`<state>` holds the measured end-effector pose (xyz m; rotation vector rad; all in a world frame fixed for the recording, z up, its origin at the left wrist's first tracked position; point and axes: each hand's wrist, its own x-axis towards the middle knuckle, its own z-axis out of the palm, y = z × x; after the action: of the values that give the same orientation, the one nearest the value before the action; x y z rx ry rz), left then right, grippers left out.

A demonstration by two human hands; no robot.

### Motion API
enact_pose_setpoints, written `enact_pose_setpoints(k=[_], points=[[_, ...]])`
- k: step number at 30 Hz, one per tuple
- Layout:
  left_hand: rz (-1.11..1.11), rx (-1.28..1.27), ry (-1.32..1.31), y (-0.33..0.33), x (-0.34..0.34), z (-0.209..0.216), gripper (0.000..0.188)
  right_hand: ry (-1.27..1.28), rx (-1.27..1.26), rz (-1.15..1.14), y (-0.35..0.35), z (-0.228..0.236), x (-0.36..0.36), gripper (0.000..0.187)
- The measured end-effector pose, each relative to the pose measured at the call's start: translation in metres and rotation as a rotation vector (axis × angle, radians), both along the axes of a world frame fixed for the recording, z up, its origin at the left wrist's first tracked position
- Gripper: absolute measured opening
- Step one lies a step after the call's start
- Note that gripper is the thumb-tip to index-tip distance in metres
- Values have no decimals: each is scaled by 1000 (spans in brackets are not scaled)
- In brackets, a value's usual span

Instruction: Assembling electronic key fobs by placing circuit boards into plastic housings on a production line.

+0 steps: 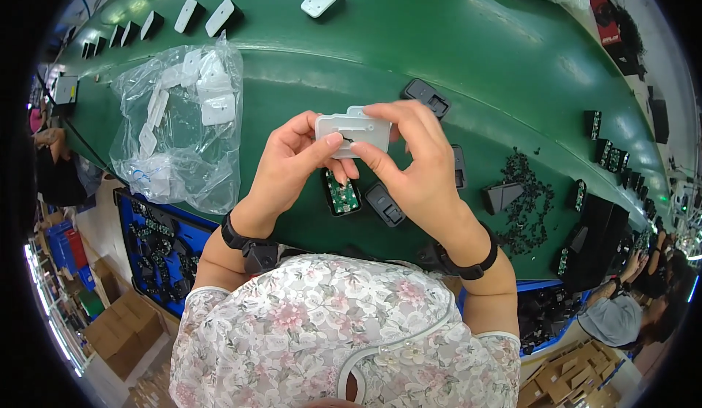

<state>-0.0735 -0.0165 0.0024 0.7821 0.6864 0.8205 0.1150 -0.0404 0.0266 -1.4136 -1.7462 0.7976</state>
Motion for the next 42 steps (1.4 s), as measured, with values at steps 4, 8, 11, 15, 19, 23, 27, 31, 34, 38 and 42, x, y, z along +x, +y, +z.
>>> enact_pose_setpoints(k=[4,8,11,15,19,23,27,31,34,38,42], points=[[-22,18,0,-2,1,4,14,220,-134,-18,-2,-3,-1,33],[8,-56,-17,-2,7,13,15,389,-272,-46,-2,-13,9,34],[36,-105,81,6,4,2,14,267,-195,-52,5,-13,20,38],[192,290,393,35,-10,-9,14,-385,165,-158,21,-21,48,46],[136,388,728,65,-7,-12,12,-467,69,-68,28,-47,56,44],[62,610,937,102,19,-32,13,313,-273,-270,35,-52,70,35],[-34,959,978,141,57,-51,14,827,-431,-260,40,-45,85,38],[-162,1077,1069,158,89,-54,19,935,-439,-235,37,-37,89,38],[-208,1103,1018,157,98,-54,19,892,-433,-281,30,-33,93,38],[-276,1165,884,146,104,-55,18,825,-426,-262,29,-30,103,38],[-318,1269,682,125,114,-56,26,728,-325,-309,30,-26,103,38]])
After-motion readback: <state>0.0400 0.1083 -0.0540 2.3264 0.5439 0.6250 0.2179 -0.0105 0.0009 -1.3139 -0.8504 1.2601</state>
